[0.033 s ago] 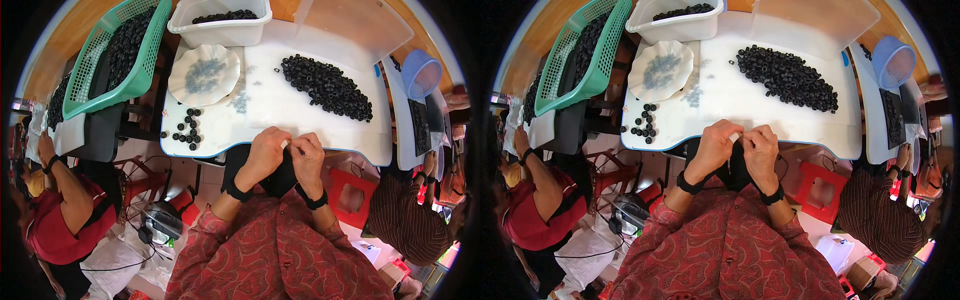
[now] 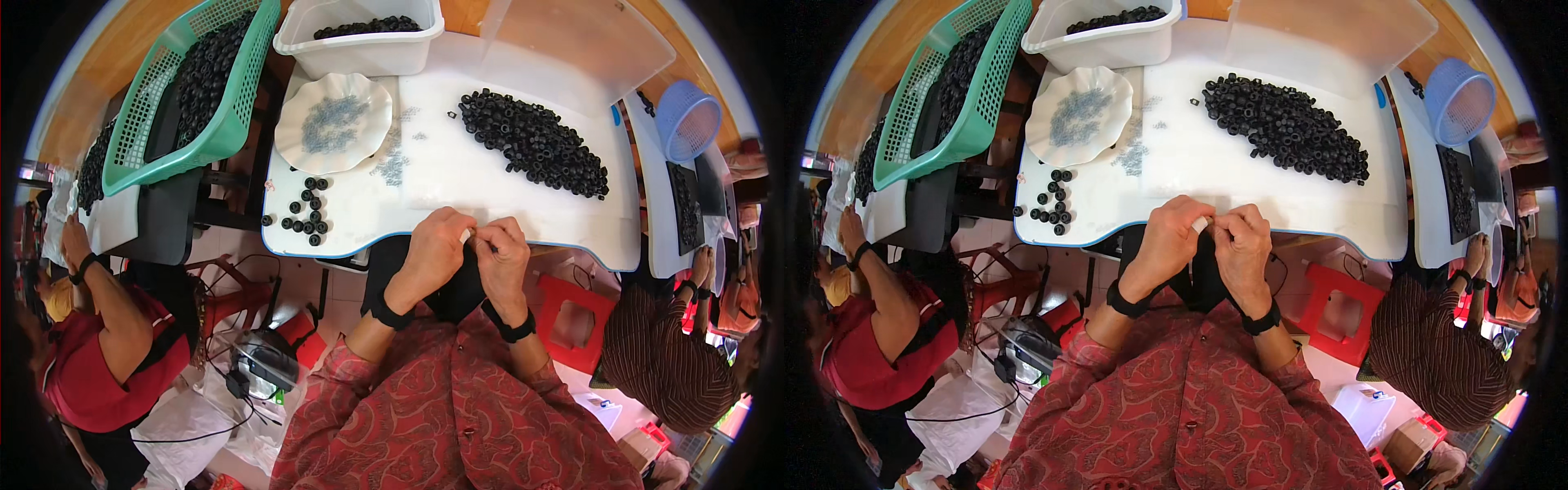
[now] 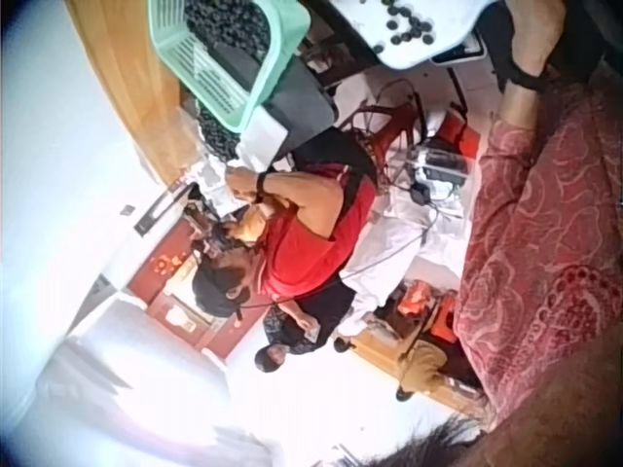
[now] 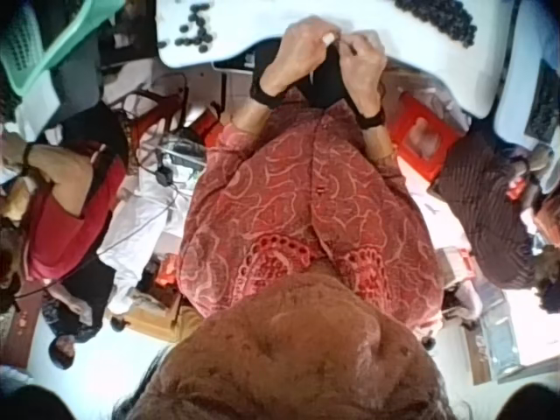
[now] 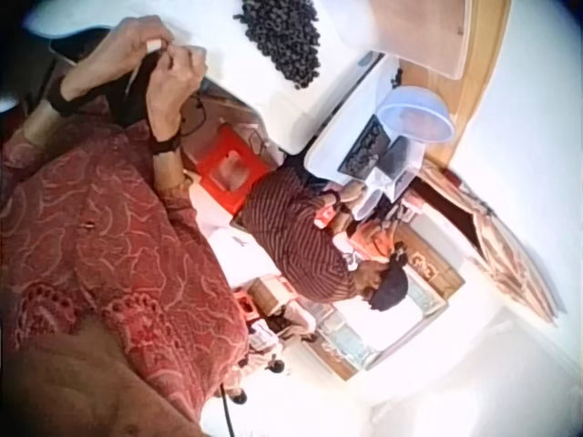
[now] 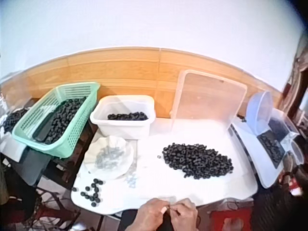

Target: The recorder manually assembles small black plastic parts by inserting white plastic plugs into them.

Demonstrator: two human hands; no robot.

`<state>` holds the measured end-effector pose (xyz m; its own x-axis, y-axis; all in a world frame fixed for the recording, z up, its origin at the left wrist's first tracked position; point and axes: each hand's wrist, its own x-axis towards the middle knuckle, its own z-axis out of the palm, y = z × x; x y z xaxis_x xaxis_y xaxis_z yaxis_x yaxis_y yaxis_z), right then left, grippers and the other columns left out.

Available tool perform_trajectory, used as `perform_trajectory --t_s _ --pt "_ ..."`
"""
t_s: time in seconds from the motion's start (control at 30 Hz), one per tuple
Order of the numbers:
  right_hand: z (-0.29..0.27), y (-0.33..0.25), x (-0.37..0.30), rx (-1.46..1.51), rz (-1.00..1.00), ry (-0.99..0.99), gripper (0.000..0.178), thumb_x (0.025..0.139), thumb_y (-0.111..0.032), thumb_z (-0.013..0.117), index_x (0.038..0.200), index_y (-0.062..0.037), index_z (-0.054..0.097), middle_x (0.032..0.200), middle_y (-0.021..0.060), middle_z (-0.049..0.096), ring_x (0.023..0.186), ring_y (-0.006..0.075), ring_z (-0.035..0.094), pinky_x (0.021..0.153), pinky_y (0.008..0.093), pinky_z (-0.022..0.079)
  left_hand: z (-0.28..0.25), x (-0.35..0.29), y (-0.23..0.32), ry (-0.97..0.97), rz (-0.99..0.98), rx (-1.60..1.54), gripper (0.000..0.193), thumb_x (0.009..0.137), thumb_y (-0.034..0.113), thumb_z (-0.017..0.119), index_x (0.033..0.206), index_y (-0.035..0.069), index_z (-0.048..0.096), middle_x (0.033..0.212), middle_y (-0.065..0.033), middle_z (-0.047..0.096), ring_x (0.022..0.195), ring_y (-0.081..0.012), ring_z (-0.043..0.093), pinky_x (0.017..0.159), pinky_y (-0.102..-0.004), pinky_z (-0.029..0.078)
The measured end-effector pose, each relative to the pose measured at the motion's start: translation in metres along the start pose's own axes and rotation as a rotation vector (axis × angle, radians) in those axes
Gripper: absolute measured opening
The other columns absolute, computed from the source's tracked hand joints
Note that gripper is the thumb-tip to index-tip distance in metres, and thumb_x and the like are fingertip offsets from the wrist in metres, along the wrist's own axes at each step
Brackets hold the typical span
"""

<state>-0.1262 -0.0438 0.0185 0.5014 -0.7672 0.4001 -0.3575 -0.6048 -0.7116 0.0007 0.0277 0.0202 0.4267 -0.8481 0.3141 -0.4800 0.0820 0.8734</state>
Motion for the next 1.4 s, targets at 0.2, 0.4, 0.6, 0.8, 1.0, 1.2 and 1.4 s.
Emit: perform_trajectory --t_s 0.2,0.4,0.6,0.8,1.0,1.2,1.4 --pt "-0.002 -0.001 0.001 -0.022 0.016 -0.004 0.011 0.074 0.007 0.071 0.081 -0.0018 0.070 0.078 0.0065 0.059 0.062 0.0156 0.056 0.054 0.0282 0.043 0.005 -0.003 0.004 0.015 0.062 0.128 0.031 0.071 -0.011 0.058 0.098 0.002 0.066 0.089 -0.0159 0.063 0.085 -0.0370 0.063 0.072 -0.0428 0.052" --pt "-0.005 -0.003 0.001 -0.056 0.085 -0.054 0.010 0.072 0.003 0.073 0.078 -0.0045 0.068 0.082 0.0087 0.062 0.071 0.0286 0.059 0.061 0.0381 0.047 0.010 -0.007 0.005 0.034 0.164 0.193 0.030 0.072 -0.008 0.061 0.100 0.000 0.065 0.090 -0.0146 0.061 0.086 -0.0347 0.061 0.073 -0.0411 0.053" --pt "-0.010 -0.004 0.005 -0.050 0.063 -0.110 0.009 0.072 0.007 0.066 0.076 -0.0010 0.066 0.083 0.0119 0.062 0.069 0.0314 0.060 0.060 0.0407 0.048 0.012 -0.008 0.012 0.007 0.236 0.287 0.031 0.071 -0.007 0.061 0.102 -0.003 0.063 0.094 -0.0152 0.058 0.087 -0.0335 0.058 0.075 -0.0392 0.052" --pt "-0.017 -0.016 0.004 -0.015 0.174 0.012 0.012 0.081 0.006 0.061 0.089 -0.0009 0.066 0.091 0.0137 0.061 0.074 0.0284 0.062 0.066 0.0386 0.050 0.011 -0.009 0.012 -0.011 0.334 0.348 0.027 0.071 -0.003 0.061 0.098 -0.005 0.061 0.091 -0.0154 0.053 0.083 -0.0318 0.053 0.074 -0.0376 0.049" --pt "-0.008 -0.041 0.023 0.211 -0.173 -0.085 0.026 0.091 -0.004 0.052 0.112 0.0015 0.066 0.115 0.0171 0.062 0.101 0.0296 0.060 0.091 0.0356 0.046 0.011 -0.011 0.012 0.007 0.371 0.226 0.024 0.071 -0.001 0.060 0.093 -0.006 0.061 0.087 -0.0162 0.055 0.083 -0.0333 0.053 0.072 -0.0403 0.047" --pt "0.003 -0.027 0.028 0.354 -0.169 -0.293 0.035 0.096 -0.016 0.039 0.102 0.0036 0.068 0.109 0.0173 0.066 0.104 0.0290 0.058 0.097 0.0364 0.041 0.017 -0.011 0.008 0.060 0.407 0.143 0.023 0.090 0.013 0.048 0.105 0.000 0.058 0.099 -0.0153 0.058 0.097 -0.0304 0.056 0.084 -0.0395 0.045" --pt "0.007 -0.025 0.026 0.391 -0.145 -0.261 0.036 0.097 -0.017 0.036 0.093 0.0019 0.067 0.106 0.0167 0.066 0.099 0.0282 0.058 0.095 0.0366 0.041 0.016 -0.013 -0.005 0.025 0.451 0.217 0.018 0.067 -0.002 0.062 0.084 -0.004 0.066 0.088 -0.0196 0.060 0.089 -0.0378 0.058 0.074 -0.0434 0.049"
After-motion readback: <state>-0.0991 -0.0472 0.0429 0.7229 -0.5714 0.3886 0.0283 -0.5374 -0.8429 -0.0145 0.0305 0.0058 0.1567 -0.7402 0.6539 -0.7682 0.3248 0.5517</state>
